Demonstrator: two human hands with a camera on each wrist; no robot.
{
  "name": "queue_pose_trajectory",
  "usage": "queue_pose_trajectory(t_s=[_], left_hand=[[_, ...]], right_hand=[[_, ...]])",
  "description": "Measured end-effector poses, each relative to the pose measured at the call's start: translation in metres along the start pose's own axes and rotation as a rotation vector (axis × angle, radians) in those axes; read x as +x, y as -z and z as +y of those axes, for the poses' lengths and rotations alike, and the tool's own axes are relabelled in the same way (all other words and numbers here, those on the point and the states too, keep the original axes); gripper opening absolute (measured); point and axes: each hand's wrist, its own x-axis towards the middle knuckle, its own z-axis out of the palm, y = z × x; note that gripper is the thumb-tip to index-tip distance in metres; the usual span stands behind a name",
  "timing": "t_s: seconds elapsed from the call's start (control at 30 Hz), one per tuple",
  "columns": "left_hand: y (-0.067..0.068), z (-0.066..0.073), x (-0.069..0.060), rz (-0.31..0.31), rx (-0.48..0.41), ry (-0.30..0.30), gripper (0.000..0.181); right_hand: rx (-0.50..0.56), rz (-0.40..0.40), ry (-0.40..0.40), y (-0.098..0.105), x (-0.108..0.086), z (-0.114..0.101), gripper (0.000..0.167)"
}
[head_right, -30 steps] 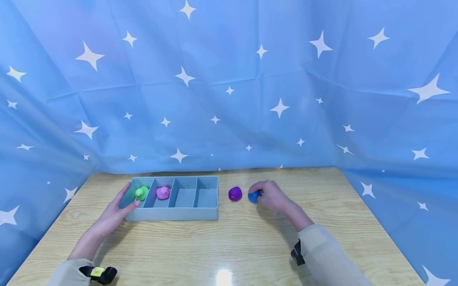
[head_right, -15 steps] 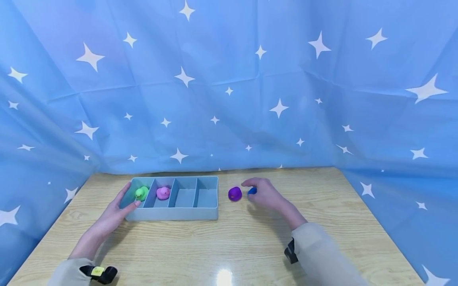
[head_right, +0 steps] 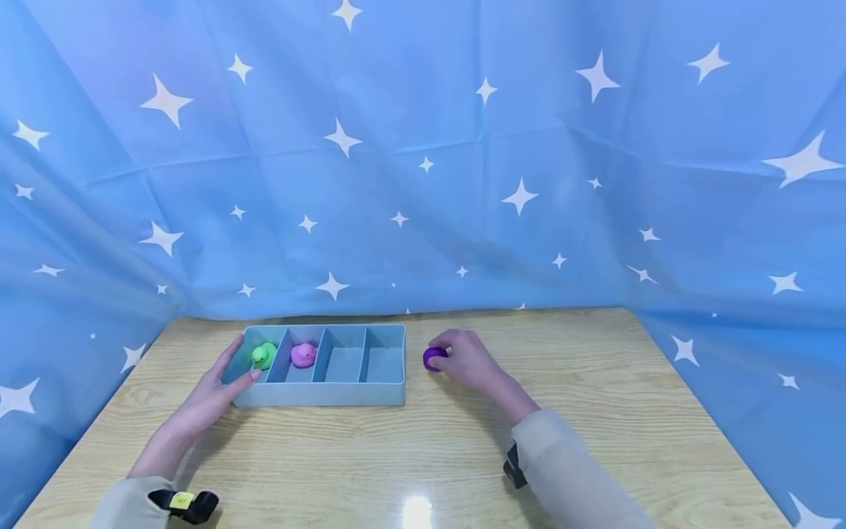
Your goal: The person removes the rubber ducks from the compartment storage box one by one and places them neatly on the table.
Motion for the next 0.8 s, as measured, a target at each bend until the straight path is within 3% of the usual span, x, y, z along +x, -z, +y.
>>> queue_pose_trajectory(t_s=[0.23,0.47,0.67,0.8], left_hand=[[0.001,0.002,0.001,-0.002,0.001,-0.002,0.095],[0.000,0.000,0.000,-0.002,-0.019,-0.015,0.094],[0.001,-0.001,-0.001,-0.002,-0.020,-0.024,0.095],[0.001,-0.001,-0.001,-0.004,-0.022,-0.026,0.095]], right_hand=[[-0.013,-0.005,0.021,0.000,0.001,-0.001,0.021],[-0.001,-0.025,0.020,0.005,0.003,-0.010,0.031],[-0.014,0.037,0.132,0.006,0.016,-0.046,0.035],[0.036,0.006,0.181,-0.008,0.026,-0.078,0.034]])
